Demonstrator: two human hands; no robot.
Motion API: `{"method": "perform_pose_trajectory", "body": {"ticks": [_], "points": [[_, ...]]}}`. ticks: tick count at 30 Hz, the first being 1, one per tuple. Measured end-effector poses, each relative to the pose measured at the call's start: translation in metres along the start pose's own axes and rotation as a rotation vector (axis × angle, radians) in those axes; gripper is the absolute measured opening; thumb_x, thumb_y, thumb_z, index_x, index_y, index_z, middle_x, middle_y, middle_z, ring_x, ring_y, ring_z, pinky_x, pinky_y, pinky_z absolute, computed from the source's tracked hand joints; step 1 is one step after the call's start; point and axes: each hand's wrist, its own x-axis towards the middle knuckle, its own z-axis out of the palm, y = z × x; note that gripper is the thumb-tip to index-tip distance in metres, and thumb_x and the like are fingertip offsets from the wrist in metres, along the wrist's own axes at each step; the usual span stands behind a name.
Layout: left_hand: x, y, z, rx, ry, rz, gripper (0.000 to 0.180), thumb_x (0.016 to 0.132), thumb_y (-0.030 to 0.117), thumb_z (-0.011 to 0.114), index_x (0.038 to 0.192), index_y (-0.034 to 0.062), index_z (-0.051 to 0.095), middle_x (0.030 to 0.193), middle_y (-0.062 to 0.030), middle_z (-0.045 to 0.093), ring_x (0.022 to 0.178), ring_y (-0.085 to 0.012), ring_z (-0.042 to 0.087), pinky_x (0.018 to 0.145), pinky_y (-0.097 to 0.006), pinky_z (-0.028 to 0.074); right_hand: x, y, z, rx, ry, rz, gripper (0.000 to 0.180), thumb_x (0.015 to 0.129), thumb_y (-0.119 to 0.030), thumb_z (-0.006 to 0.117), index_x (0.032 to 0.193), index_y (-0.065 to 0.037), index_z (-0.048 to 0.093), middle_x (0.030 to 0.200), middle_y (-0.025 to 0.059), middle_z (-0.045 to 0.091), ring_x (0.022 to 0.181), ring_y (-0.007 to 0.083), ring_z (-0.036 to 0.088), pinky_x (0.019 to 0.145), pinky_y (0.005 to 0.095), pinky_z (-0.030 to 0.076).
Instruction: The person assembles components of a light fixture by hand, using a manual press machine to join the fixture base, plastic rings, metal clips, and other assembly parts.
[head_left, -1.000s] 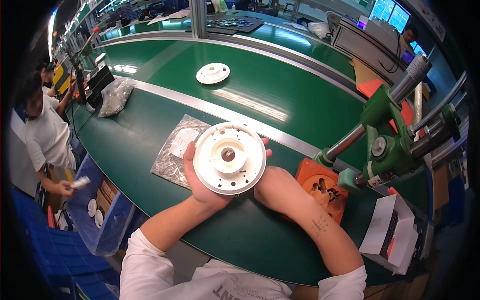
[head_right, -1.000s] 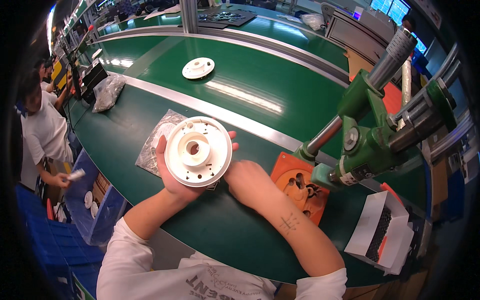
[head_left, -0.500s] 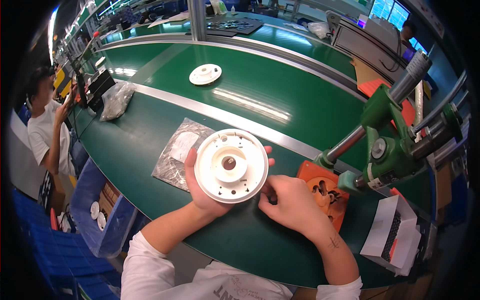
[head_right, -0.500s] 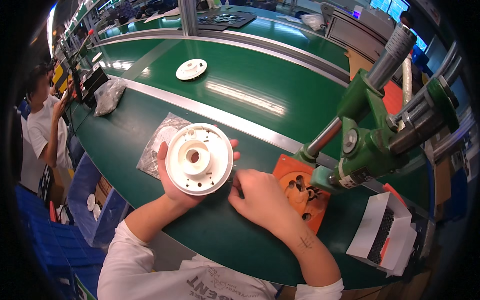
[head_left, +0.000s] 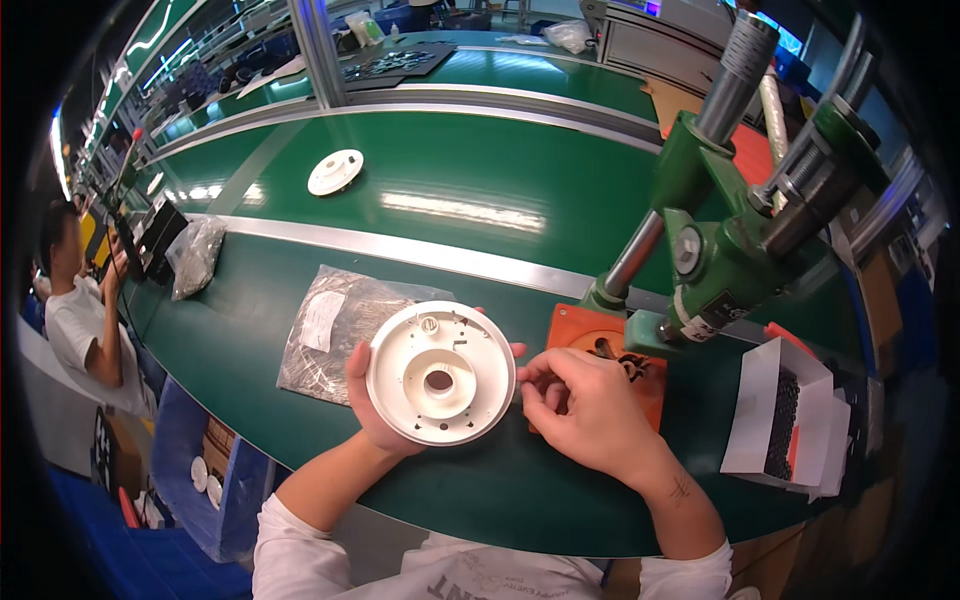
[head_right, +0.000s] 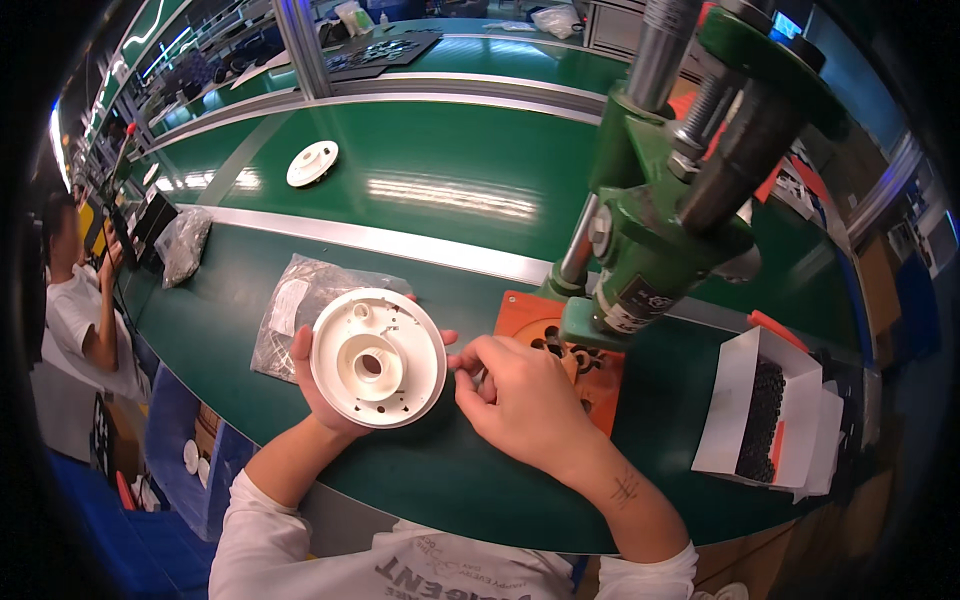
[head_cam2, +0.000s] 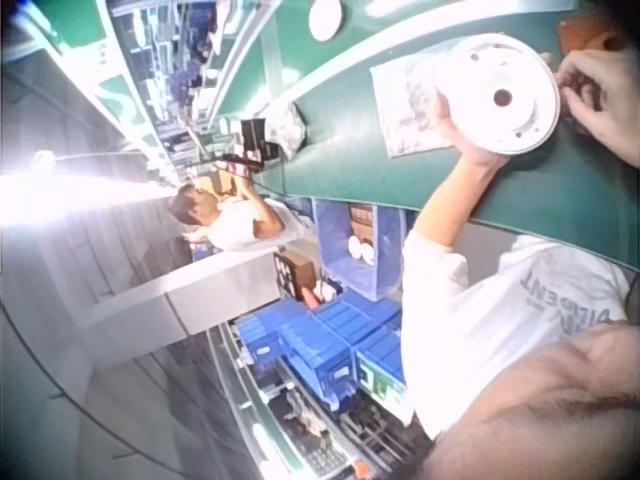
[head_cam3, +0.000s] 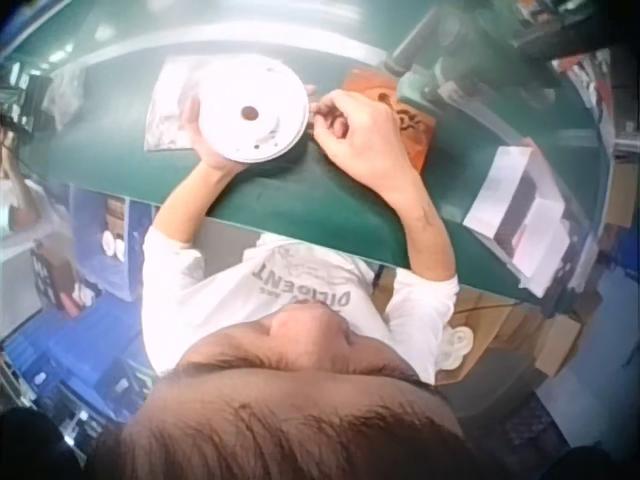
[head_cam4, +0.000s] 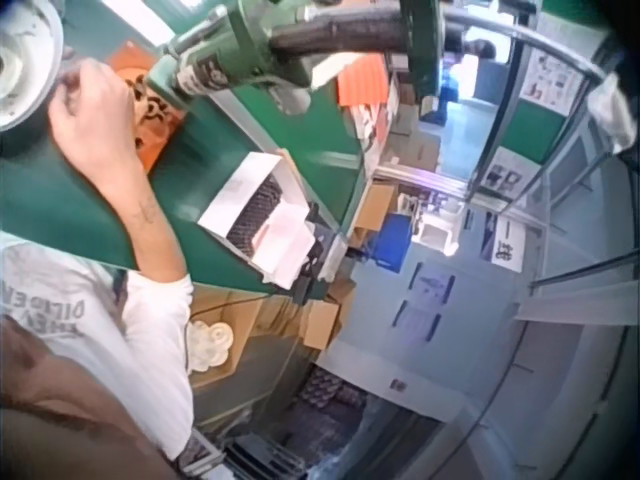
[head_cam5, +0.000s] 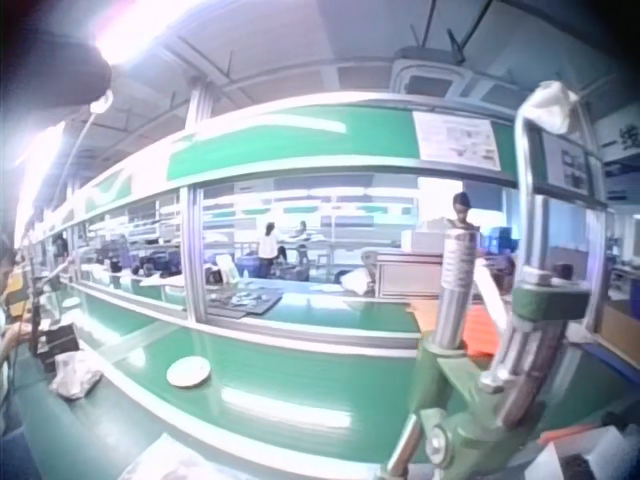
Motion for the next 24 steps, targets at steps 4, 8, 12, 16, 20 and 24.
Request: {"method": "perform_pose_trajectory", "body": {"ticks": [4, 8, 12, 16, 20, 24], "points": [[0.0, -0.001, -0.002, 0.078, -0.035, -0.047, 0.119, 0.084, 0.094, 0.038, 0.161, 0.004, 0.035, 0.153, -0.0401, 0.045, 0.139, -0.0552, 0.052, 0.115, -0.06, 0.049, -0.01, 0.002, -0.009, -0.086, 0.059, -0.1, 0.008, 0.092, -0.004, 0.073, 0.098, -0.001, 0.069, 0.088, 0.0115, 0.071, 0.064, 0.0235, 0.069, 0.061, 0.0354, 0.055], [-0.002, -0.006, 0.004, 0.078, 0.015, -0.049, 0.117, 0.085, 0.094, 0.035, 0.161, 0.0047, 0.036, 0.154, -0.0354, 0.047, 0.14, -0.052, 0.053, 0.116, -0.06, 0.048, -0.017, -0.005, -0.025, -0.111, 0.168, -0.197, 0.012, 0.092, -0.001, 0.074, 0.103, -0.001, 0.069, 0.09, 0.0096, 0.072, 0.066, 0.0183, 0.069, 0.059, 0.0312, 0.053], [0.002, -0.013, 0.005, 0.129, 0.04, -0.062, 0.114, 0.088, 0.092, 0.026, 0.159, 0.003, 0.038, 0.151, -0.0298, 0.052, 0.141, -0.0457, 0.054, 0.116, -0.057, 0.049, -0.019, -0.009, -0.037, -0.036, 0.099, -0.113, 0.013, 0.092, 0.0, 0.075, 0.104, -0.001, 0.07, 0.092, 0.0087, 0.072, 0.07, 0.0164, 0.07, 0.06, 0.0297, 0.052], [-0.002, -0.014, 0.001, 0.132, 0.005, -0.097, 0.116, 0.088, 0.093, 0.023, 0.158, 0.002, 0.039, 0.151, -0.0292, 0.053, 0.142, -0.0422, 0.054, 0.118, -0.053, 0.048, -0.018, -0.007, -0.026, -0.137, 0.067, -0.224, 0.013, 0.092, -0.002, 0.076, 0.103, -0.002, 0.07, 0.093, 0.0113, 0.072, 0.078, 0.0275, 0.072, 0.068, 0.0366, 0.056], [-0.005, -0.013, -0.003, 0.086, 0.019, -0.142, 0.116, 0.088, 0.092, 0.025, 0.161, 0.0031, 0.036, 0.156, -0.0275, 0.05, 0.145, -0.0418, 0.051, 0.123, -0.055, 0.042, -0.022, -0.009, -0.016, -0.199, 0.078, -0.328, 0.013, 0.09, -0.004, 0.077, 0.101, -0.005, 0.071, 0.098, 0.0109, 0.071, 0.083, 0.0307, 0.073, 0.072, 0.0392, 0.058], [-0.01, -0.013, -0.002, 0.147, -0.023, -0.176, 0.121, 0.084, 0.092, 0.032, 0.165, 0.0023, 0.031, 0.164, -0.0232, 0.042, 0.151, -0.0397, 0.044, 0.127, -0.053, 0.034, -0.023, -0.013, -0.014, -0.214, 0.118, -0.389, 0.014, 0.088, -0.003, 0.078, 0.1, -0.004, 0.071, 0.096, 0.0096, 0.071, 0.081, 0.029, 0.073, 0.07, 0.037, 0.059]]}}
